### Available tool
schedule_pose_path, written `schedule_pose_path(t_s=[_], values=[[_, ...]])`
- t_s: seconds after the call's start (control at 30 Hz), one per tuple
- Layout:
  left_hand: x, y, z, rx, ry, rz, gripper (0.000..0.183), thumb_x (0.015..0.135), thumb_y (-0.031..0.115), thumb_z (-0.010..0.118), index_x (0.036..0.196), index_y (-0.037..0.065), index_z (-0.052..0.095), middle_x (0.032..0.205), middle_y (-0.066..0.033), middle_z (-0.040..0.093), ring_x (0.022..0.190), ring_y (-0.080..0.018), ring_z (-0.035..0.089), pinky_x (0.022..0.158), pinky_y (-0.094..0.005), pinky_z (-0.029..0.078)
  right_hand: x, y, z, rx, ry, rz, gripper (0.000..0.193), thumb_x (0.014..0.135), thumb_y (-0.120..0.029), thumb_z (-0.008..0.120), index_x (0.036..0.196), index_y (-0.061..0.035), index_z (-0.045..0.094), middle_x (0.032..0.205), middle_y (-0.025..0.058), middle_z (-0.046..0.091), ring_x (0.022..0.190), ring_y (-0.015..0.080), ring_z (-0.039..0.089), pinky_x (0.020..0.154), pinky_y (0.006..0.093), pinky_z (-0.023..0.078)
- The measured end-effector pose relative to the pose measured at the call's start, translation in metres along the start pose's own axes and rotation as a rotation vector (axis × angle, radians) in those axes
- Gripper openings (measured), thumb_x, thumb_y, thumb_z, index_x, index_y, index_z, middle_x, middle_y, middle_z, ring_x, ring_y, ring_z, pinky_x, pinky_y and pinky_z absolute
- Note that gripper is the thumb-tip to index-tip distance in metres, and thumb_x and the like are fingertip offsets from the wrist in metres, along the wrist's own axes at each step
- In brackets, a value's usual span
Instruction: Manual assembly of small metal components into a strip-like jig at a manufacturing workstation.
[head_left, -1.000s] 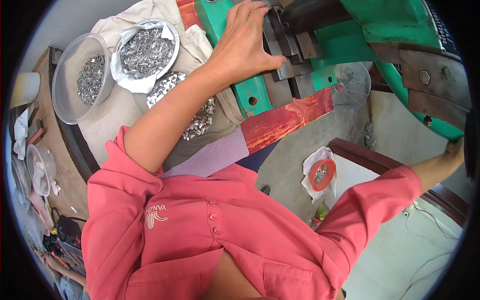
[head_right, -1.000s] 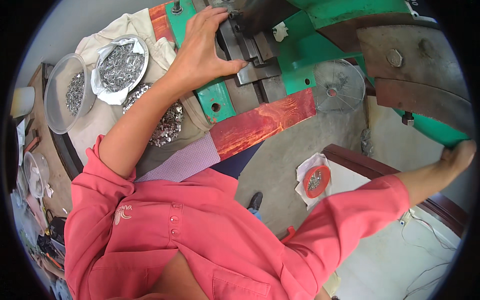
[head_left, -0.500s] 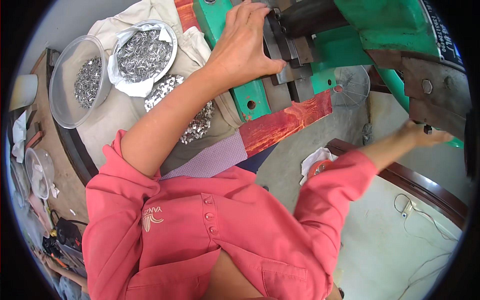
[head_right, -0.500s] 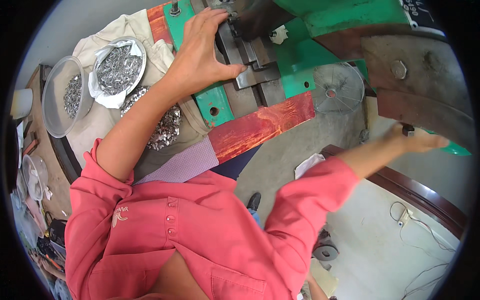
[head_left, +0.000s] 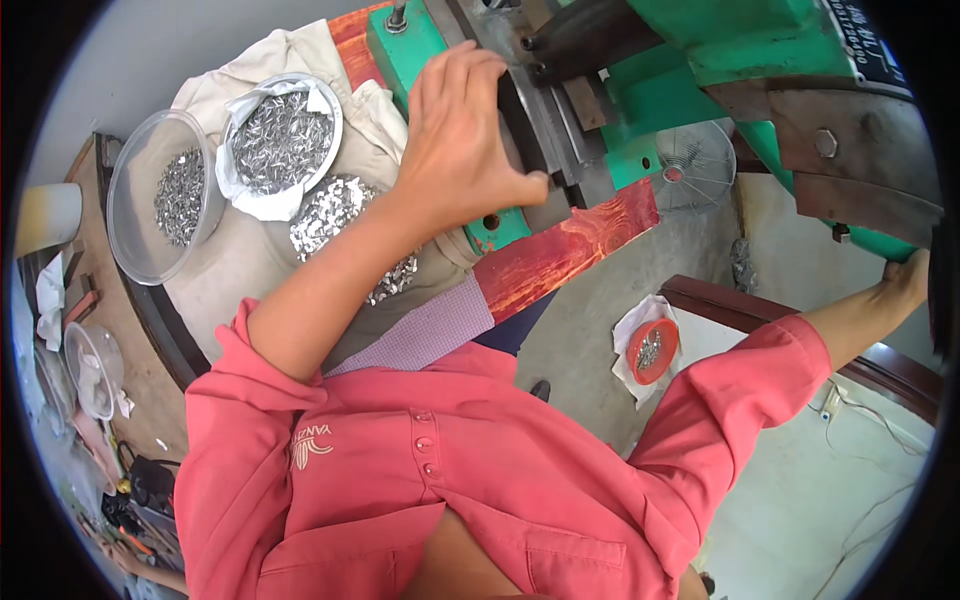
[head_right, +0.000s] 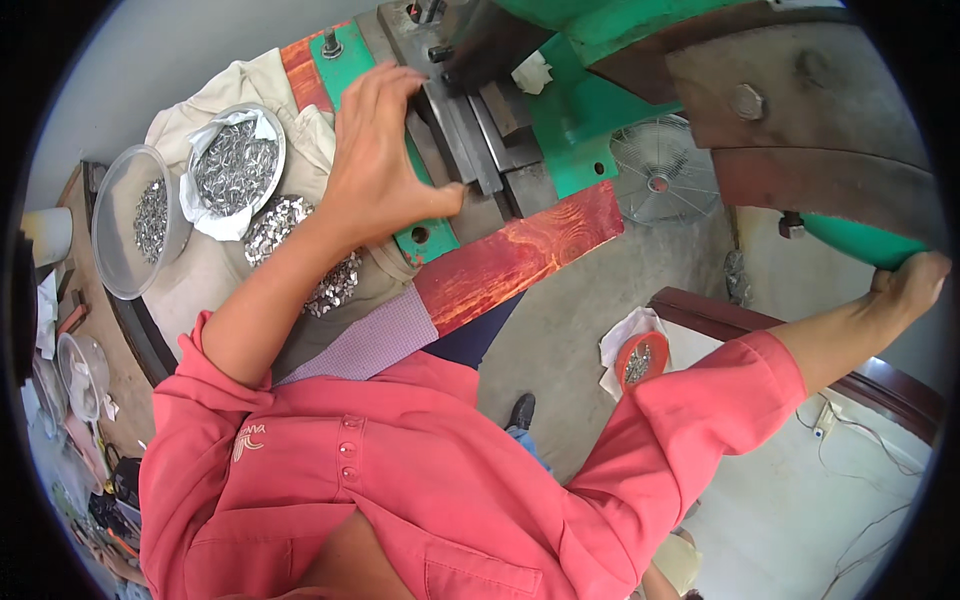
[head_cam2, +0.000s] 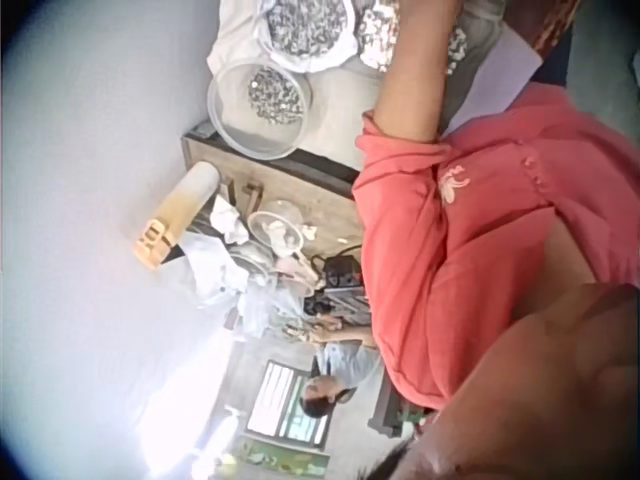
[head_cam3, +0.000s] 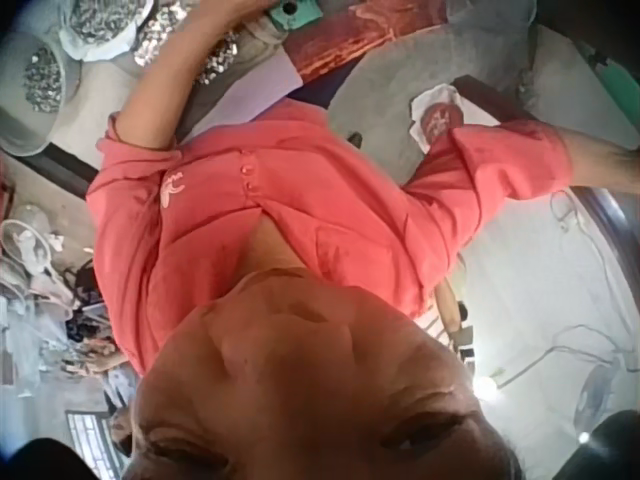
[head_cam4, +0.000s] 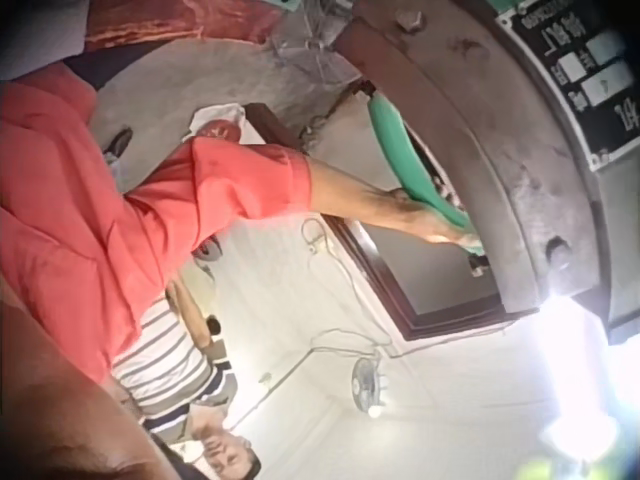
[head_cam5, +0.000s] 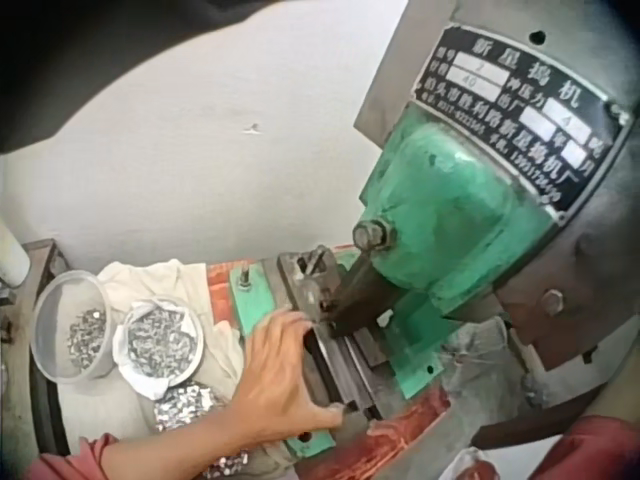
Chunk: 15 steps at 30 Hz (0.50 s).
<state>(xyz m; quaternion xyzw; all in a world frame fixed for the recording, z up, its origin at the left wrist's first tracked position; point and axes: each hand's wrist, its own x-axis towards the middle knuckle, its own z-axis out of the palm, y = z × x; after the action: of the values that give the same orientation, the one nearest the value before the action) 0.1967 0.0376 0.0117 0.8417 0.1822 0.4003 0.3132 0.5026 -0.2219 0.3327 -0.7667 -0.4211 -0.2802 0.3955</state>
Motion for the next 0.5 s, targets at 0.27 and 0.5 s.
schedule_pose_path(t_s=[0.27, 0.5], values=[[-0.006, 0.007, -0.003, 0.007, -0.040, -0.056, 0.088, 0.052, 0.028, 0.082, 0.125, -0.008, 0.047, 0.129, -0.0216, 0.047, 0.133, -0.0422, 0.038, 0.112, -0.0495, 0.030, -0.052, -0.025, 0.061, 0.237, 0.449, 0.262, 0.049, 0.101, -0.044, 0.047, 0.121, 0.0011, 0.054, 0.100, 0.0128, 0.061, 0.087, 0.0274, 0.063, 0.073, 0.0410, 0.056], [-0.005, 0.012, 0.001, 0.009, -0.042, -0.034, 0.090, 0.053, 0.026, 0.085, 0.126, -0.007, 0.045, 0.130, -0.0209, 0.046, 0.131, -0.0413, 0.040, 0.111, -0.0483, 0.032, -0.107, 0.019, 0.100, 0.377, 0.601, 0.031, 0.067, 0.098, -0.059, 0.051, 0.119, 0.0038, 0.050, 0.098, 0.0139, 0.055, 0.085, 0.0252, 0.059, 0.072, 0.0394, 0.054]])
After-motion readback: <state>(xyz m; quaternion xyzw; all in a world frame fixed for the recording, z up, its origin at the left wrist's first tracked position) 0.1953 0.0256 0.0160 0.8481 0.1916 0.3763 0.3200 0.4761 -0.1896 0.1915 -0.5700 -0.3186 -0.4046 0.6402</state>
